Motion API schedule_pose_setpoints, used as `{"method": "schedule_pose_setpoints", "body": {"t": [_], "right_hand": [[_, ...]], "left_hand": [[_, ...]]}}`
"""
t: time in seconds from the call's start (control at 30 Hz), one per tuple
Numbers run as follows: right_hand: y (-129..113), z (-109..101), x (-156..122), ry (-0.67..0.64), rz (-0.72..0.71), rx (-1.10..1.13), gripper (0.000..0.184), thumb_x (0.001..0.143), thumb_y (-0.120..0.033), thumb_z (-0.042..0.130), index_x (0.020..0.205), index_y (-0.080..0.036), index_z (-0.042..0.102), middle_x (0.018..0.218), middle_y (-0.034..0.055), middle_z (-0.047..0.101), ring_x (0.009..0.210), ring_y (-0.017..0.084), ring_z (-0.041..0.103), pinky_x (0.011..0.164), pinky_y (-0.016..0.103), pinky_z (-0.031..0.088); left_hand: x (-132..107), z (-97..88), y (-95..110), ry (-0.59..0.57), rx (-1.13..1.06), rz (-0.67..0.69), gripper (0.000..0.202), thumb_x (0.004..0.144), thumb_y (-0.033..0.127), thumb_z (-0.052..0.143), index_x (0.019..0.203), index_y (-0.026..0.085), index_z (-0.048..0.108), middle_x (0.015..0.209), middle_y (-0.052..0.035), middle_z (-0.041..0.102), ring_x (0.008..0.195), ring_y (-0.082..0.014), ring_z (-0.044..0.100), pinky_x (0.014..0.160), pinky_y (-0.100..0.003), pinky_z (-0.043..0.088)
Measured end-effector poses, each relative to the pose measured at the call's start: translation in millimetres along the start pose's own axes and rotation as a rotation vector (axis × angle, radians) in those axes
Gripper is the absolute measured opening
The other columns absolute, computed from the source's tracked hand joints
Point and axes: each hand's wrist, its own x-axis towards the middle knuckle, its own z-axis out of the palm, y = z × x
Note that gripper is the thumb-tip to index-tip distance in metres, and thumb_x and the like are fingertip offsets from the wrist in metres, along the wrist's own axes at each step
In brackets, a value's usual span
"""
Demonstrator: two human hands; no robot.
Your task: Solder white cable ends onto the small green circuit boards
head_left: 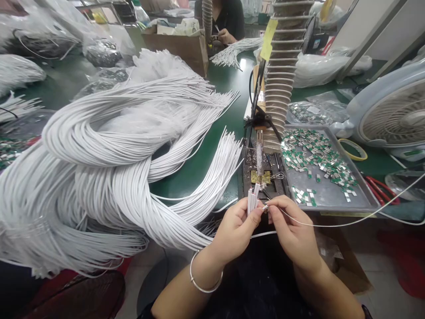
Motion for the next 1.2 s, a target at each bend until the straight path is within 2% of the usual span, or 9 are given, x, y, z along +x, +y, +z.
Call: {"method": "schedule_pose_setpoints", "body": {"t": [0.23,0.4,0.63,0.73,0.87,1.0,1.1,1.17,1.2], "right_hand": [[-1.5,3.1,1.9,-0.014,-0.019,0.010,0.010,0.086,-0.015,0.053,0.082,-0.019,0.061,0.071,-0.0001,0.059,0.063,0.011,0.056,0.055,0.023,0.045],[-1.2,2.5,1.9,-0.009,0.028,0.035,0.012,0.084,-0.017,0.053,0.074,-0.019,0.059,0.066,-0.0005,0.056,0.060,0.011,0.054,0.054,0.023,0.046],[-1.1,0.8,3.1,-0.031,0.173,0.157,0.015,0.080,-0.017,0.050,0.065,-0.018,0.054,0.058,-0.0037,0.051,0.048,0.008,0.049,0.045,0.018,0.043],[-1.8,0.9,2.0,-0.020,0.147,0.071,0.013,0.081,-0.017,0.053,0.068,-0.018,0.057,0.061,-0.0024,0.056,0.052,0.009,0.054,0.048,0.019,0.046],[-1.6,-2.6,0.3,-0.044,-0.028,-0.100,0.013,0.084,-0.016,0.052,0.073,-0.019,0.057,0.067,0.0001,0.060,0.060,0.011,0.057,0.055,0.022,0.047],[2.3,-18.7,1.3,-0.043,-0.161,-0.279,0.010,0.087,-0.014,0.051,0.084,-0.020,0.058,0.076,0.0012,0.064,0.069,0.012,0.060,0.065,0.024,0.049],[11.4,-40.0,5.3,0.076,-0.148,-0.484,0.010,0.087,-0.017,0.051,0.091,-0.020,0.059,0.081,0.0025,0.066,0.075,0.014,0.062,0.071,0.026,0.049],[20.0,-55.0,9.7,0.097,-0.097,-0.617,0.010,0.087,-0.022,0.050,0.088,-0.020,0.060,0.083,0.0038,0.067,0.077,0.016,0.063,0.073,0.028,0.049],[24.3,-61.6,12.3,0.067,-0.042,-0.674,0.012,0.087,-0.024,0.049,0.087,-0.020,0.061,0.082,0.0042,0.067,0.077,0.017,0.063,0.072,0.029,0.049]], "left_hand": [[-0.3,2.1,6.7,0.041,0.147,0.079,0.016,0.086,0.030,0.054,0.079,0.016,0.053,0.075,0.0009,0.049,0.071,-0.0119,0.044,0.070,-0.025,0.040],[-1.3,1.1,4.6,0.031,0.261,0.103,0.011,0.088,0.026,0.052,0.082,0.016,0.052,0.079,-0.0003,0.050,0.073,-0.0132,0.046,0.072,-0.026,0.041],[-3.3,3.7,1.5,0.020,0.316,0.140,0.010,0.087,0.024,0.053,0.080,0.017,0.053,0.077,-0.0008,0.051,0.071,-0.0136,0.047,0.068,-0.026,0.041],[-3.4,3.0,-0.8,0.038,0.310,0.123,0.010,0.088,0.025,0.052,0.082,0.017,0.053,0.078,-0.0005,0.050,0.073,-0.0137,0.046,0.070,-0.026,0.040],[-2.6,0.9,-5.2,0.028,0.234,0.087,0.013,0.088,0.030,0.052,0.083,0.018,0.052,0.081,-0.0004,0.050,0.075,-0.0137,0.046,0.073,-0.027,0.040],[-1.9,-0.3,-5.5,0.041,0.195,0.051,0.013,0.087,0.030,0.053,0.084,0.017,0.053,0.079,0.0005,0.048,0.074,-0.0124,0.043,0.072,-0.026,0.037],[-1.4,-1.0,-5.4,0.057,0.142,0.017,0.013,0.087,0.030,0.054,0.086,0.017,0.053,0.075,0.0025,0.044,0.067,-0.0105,0.038,0.066,-0.025,0.034],[-0.9,-1.6,-6.4,0.058,0.105,0.004,0.014,0.087,0.031,0.054,0.085,0.017,0.053,0.073,0.0033,0.043,0.064,-0.0095,0.036,0.063,-0.024,0.032],[-0.6,-2.0,-7.2,0.061,0.086,-0.002,0.015,0.087,0.032,0.055,0.085,0.017,0.053,0.072,0.0035,0.042,0.063,-0.0091,0.035,0.062,-0.024,0.031]]}}
